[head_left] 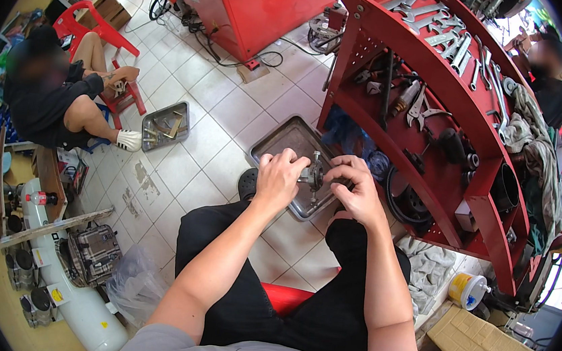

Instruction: The person sits in a workshop and manipulates a small metallic mechanical component, likely a carburetor, using a small tool. They repeatedly insert the tool into the component, rotate it, and adjust the assembly while holding it in their hands.

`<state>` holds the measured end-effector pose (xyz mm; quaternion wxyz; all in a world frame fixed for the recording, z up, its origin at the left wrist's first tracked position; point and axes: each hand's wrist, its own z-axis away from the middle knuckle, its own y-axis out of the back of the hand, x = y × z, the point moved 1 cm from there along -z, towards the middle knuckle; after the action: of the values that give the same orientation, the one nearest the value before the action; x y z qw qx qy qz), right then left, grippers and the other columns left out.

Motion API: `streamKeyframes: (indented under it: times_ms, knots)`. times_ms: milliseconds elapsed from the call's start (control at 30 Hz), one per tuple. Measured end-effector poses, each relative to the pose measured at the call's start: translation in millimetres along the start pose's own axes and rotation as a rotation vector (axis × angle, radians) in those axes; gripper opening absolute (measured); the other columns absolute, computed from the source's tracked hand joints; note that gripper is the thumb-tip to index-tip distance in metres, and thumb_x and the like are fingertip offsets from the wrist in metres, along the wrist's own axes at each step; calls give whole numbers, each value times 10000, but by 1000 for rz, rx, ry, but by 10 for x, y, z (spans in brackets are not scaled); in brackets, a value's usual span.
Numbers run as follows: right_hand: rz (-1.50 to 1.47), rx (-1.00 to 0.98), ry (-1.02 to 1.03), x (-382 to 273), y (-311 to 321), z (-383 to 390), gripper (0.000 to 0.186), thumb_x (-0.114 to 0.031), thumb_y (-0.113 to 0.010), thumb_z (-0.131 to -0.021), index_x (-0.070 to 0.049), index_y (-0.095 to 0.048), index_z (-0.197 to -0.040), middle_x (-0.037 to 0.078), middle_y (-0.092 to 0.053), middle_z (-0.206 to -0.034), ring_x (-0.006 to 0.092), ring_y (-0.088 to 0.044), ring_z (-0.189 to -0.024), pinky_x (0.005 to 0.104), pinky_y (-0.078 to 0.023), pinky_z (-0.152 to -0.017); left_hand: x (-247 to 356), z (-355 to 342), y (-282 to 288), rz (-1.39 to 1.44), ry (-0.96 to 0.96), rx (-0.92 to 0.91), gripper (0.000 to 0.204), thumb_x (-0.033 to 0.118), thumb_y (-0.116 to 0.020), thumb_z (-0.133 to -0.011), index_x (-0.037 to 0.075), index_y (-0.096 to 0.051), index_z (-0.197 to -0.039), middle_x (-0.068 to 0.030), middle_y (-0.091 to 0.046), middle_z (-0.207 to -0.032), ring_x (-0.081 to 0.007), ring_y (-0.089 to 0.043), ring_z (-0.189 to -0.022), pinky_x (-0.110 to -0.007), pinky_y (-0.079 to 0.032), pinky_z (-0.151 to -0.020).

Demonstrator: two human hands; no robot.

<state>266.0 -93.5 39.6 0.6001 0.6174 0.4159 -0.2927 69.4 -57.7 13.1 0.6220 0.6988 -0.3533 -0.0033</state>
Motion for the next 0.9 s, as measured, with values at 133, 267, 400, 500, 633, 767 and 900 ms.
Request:
streamKeyframes:
  times_ms: [133,267,400,500,633,767,900]
  knots:
    - [90,-10,-15,-88,-4,-10,331,-206,-625,-657,-106,-714,-960,130,-607,-1139,299,-512,-1134,421,-338,-1016,-23,7,-8,3,5,-6,472,0,-754,-592,159,-643,-1021,-49,-550,-936,-242,-601,-886,-389,-364,-794]
    - [-76,4,-25,14,-8,-20,343,-203,-620,-657,-98,-713,-970,135,-612,-1130,309,-517,-1127,418,-342,-1013,-15,3,-27,8,-11,6,466,-4,-750,-587,158,-648,-1012,-48,-553,-919,-238,-602,-889,-388,-365,-787]
    - [78,9,-30,17,-41,9,349,-202,-616,-657,-89,-714,-972,144,-614,-1136,314,-522,-1128,420,-341,-1016,-2,1,-19,3,2,-8,464,-5,-750,-583,159,-652,-1005,-42,-558,-899,-232,-604,-893,-385,-366,-787]
    - [-110,-6,-41,74,-27,-18,331,-201,-617,-655,-86,-718,-949,149,-615,-1148,313,-517,-1150,418,-336,-1022,1,4,-19,1,6,-17,460,-2,-751,-581,160,-652,-1001,-39,-559,-896,-231,-604,-893,-385,-367,-787]
    - [74,39,-41,-12,-57,-5,235,-194,-616,-654,-91,-711,-842,152,-614,-1151,321,-509,-1165,413,-328,-1027,-13,8,-22,-10,13,-22,457,3,-753,-582,161,-648,-998,-34,-560,-900,-228,-604,-890,-386,-365,-785]
    - [-40,-8,-55,86,-20,-14,286,-197,-614,-653,-100,-725,-899,159,-601,-1195,324,-493,-1189,426,-311,-1041,-15,8,-49,2,3,-31,468,4,-755,-579,165,-647,-1006,-33,-562,-914,-224,-602,-898,-386,-363,-788]
    - [81,5,-62,35,-60,8,277,-185,-601,-650,-96,-725,-881,164,-604,-1199,330,-489,-1198,423,-308,-1047,-21,12,-36,-9,7,-37,476,6,-754,-579,167,-648,-1014,-41,-560,-936,-224,-600,-910,-386,-367,-790]
